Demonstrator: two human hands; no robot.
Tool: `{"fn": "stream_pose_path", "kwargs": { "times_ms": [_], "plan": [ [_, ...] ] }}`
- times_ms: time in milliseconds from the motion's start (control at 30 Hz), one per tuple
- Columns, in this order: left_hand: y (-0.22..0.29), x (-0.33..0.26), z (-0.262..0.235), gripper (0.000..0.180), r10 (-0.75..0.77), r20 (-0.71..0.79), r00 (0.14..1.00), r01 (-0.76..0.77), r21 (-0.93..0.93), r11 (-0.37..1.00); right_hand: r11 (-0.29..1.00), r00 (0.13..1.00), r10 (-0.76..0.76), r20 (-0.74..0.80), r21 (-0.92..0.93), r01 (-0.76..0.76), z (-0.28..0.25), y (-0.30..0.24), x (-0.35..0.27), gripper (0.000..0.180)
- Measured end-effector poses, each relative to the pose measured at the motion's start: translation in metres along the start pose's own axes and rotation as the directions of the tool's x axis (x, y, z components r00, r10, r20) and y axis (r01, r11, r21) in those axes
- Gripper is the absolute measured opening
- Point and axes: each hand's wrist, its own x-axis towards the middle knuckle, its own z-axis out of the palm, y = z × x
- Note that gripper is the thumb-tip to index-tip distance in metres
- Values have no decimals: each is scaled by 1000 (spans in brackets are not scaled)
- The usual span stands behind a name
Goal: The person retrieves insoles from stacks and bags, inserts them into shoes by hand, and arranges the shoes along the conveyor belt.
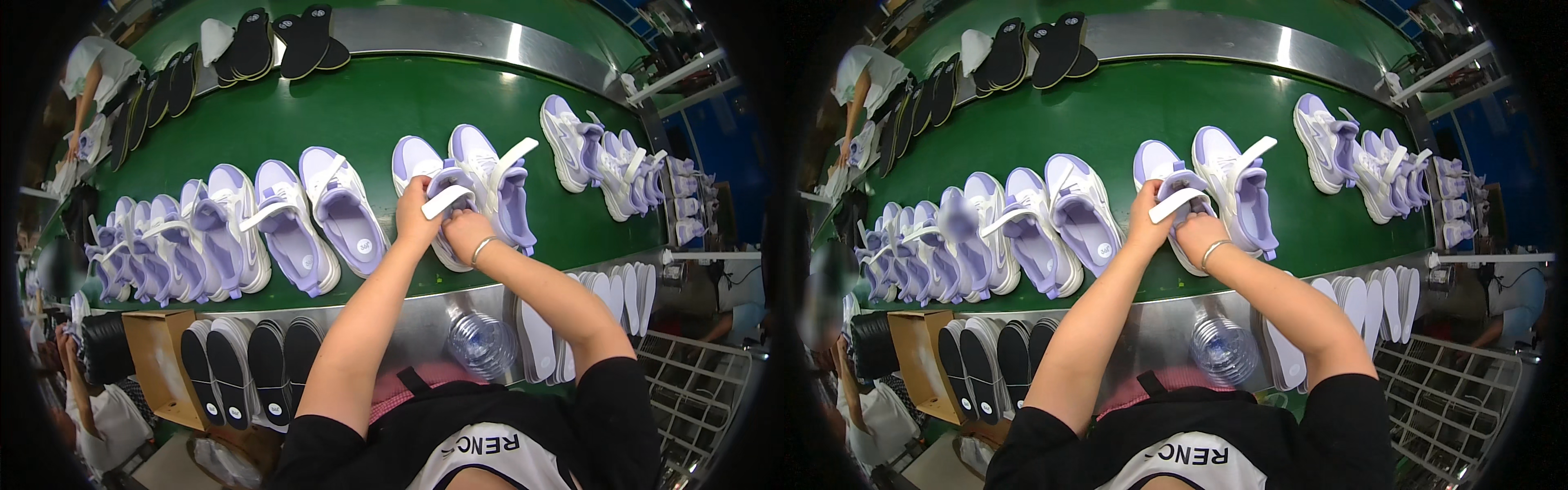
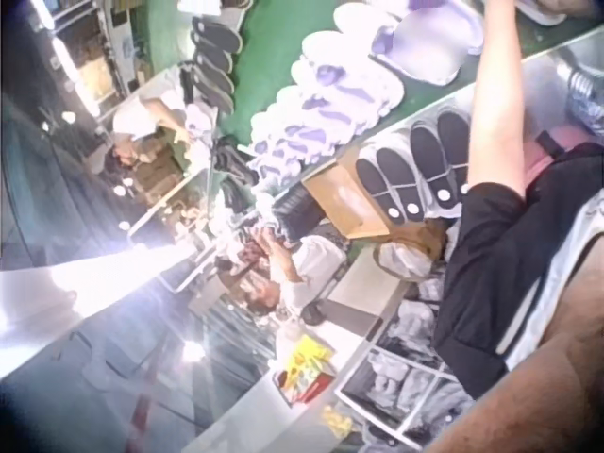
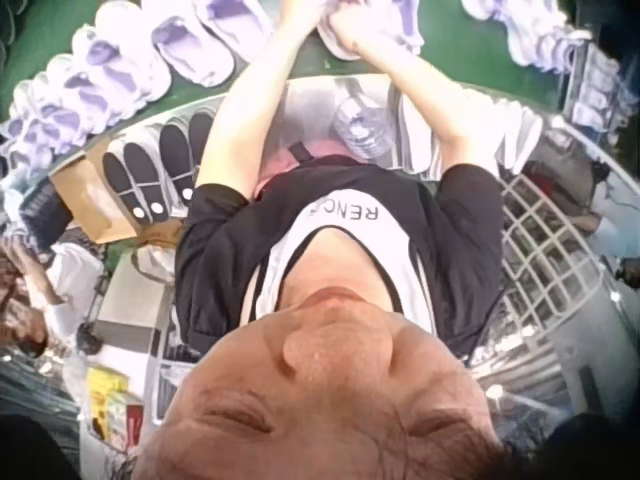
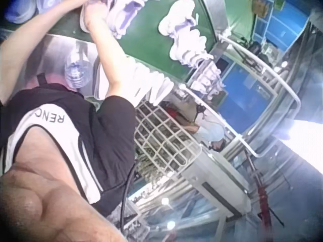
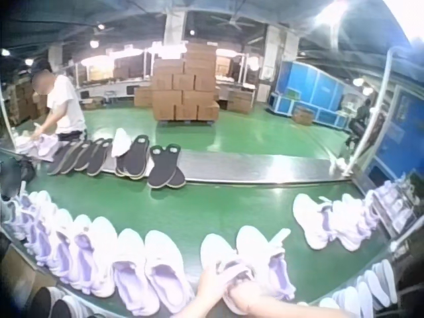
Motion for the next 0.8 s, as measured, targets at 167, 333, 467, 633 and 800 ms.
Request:
{"fn": "stream_pose_path", "kwargs": {
  "times_ms": [167, 333, 467, 633, 800],
  "plan": [
    [0, 2, 1, 32, -34, 57, 998, 32, 33, 999, 942, 931, 187, 314, 211, -260, 11, 6, 22, 18],
    [-16, 0, -3, 32, -58, 48, 997, 59, -22, 998, 986, 813, -102, 574, -47, 157, -14, -3, 48, 31],
    [-16, -7, 9, 30, 35, 89, 995, -41, 71, 997, 996, 907, 73, 415, -78, -45, 20, -1, 43, 46],
    [-1, -5, 1, 34, 61, 69, 996, -70, 137, 988, 997, 854, 23, 519, -74, 18, -49, -11, 19, 48],
    [5, -4, -8, 30, 80, -9, 997, -79, 101, 992, 988, 798, -45, 601, 145, -53, -53, -6, 3, 30]
  ]
}}
